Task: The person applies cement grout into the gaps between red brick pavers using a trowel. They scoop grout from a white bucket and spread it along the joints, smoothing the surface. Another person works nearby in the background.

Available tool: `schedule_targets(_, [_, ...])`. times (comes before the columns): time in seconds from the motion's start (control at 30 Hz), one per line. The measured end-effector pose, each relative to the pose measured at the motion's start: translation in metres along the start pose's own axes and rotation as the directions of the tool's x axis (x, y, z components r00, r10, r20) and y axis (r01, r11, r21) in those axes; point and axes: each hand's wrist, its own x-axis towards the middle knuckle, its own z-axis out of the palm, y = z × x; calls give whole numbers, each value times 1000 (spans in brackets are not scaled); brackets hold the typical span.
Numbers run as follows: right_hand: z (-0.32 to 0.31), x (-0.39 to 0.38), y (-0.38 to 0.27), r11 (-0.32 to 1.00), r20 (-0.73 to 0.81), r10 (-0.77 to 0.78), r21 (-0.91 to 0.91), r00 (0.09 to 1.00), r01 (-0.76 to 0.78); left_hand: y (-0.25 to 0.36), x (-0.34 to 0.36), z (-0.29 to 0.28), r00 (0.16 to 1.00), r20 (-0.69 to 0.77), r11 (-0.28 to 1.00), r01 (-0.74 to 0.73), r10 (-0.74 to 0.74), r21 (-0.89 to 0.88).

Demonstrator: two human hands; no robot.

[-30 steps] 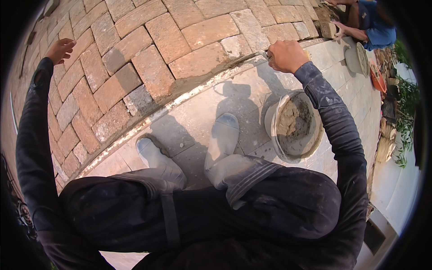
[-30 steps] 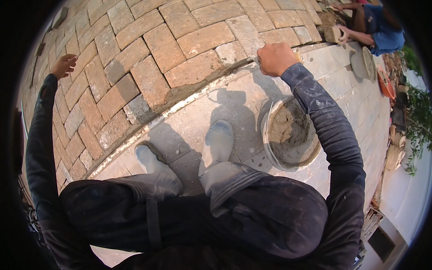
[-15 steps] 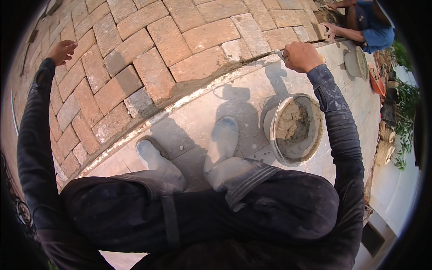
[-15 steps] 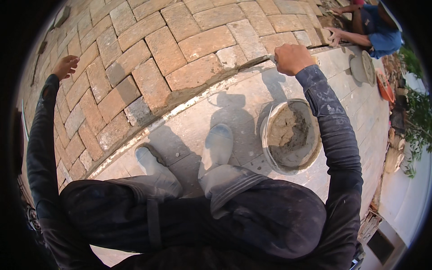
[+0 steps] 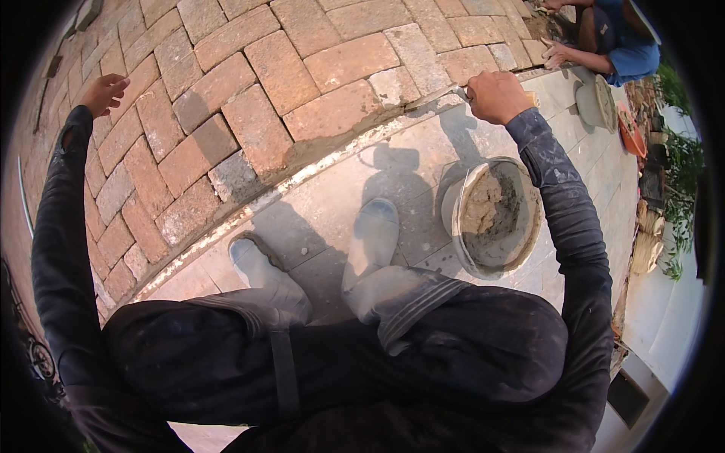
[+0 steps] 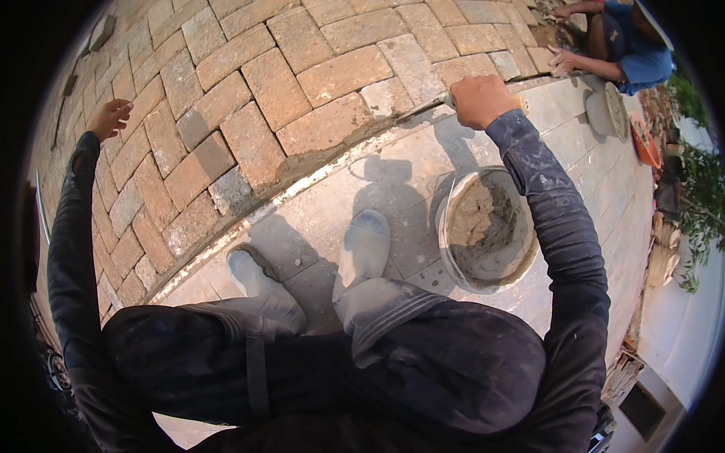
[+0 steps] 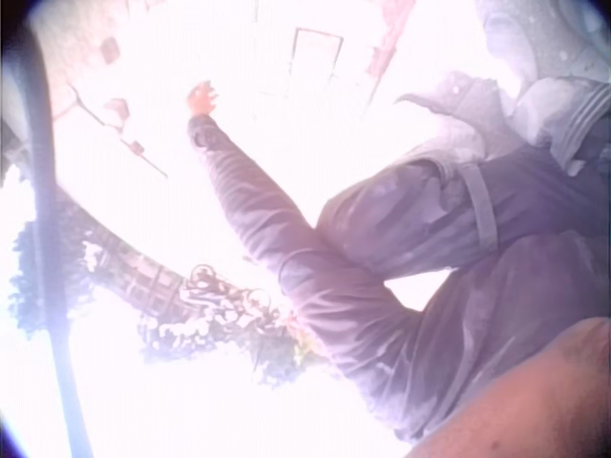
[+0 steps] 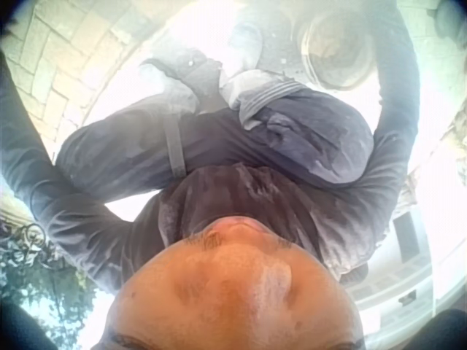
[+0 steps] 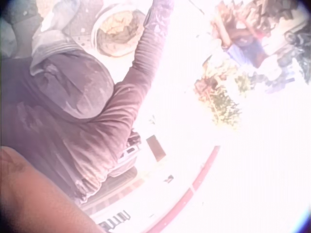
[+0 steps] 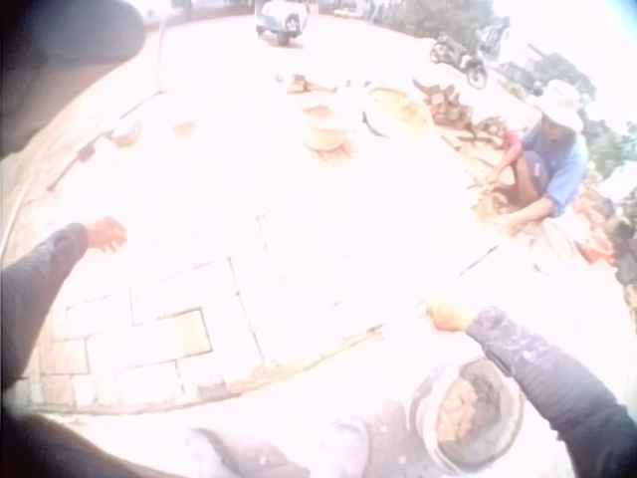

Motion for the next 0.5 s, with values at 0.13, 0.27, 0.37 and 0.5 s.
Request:
schedule_targets(0.13, [3,2,-6,1000,44,10,-13,999,-10,-1,2,0,1000,23,1000,12,-12,-8])
schedule_targets(0.27, [4,-3,4,999,69,37,14,997,-38,6,1,3,1000,2,1000,-2,2,-23])
schedule_targets(0.37, [1,-3,4,999,32,29,21,999,-29,8,-2,3,1000,-17,1000,14,-14,16])
schedule_targets(0.5, [11,2,-11,998,26,-32,54,999,30,3,-1,2,1000,-1,1000,25,-25,18])
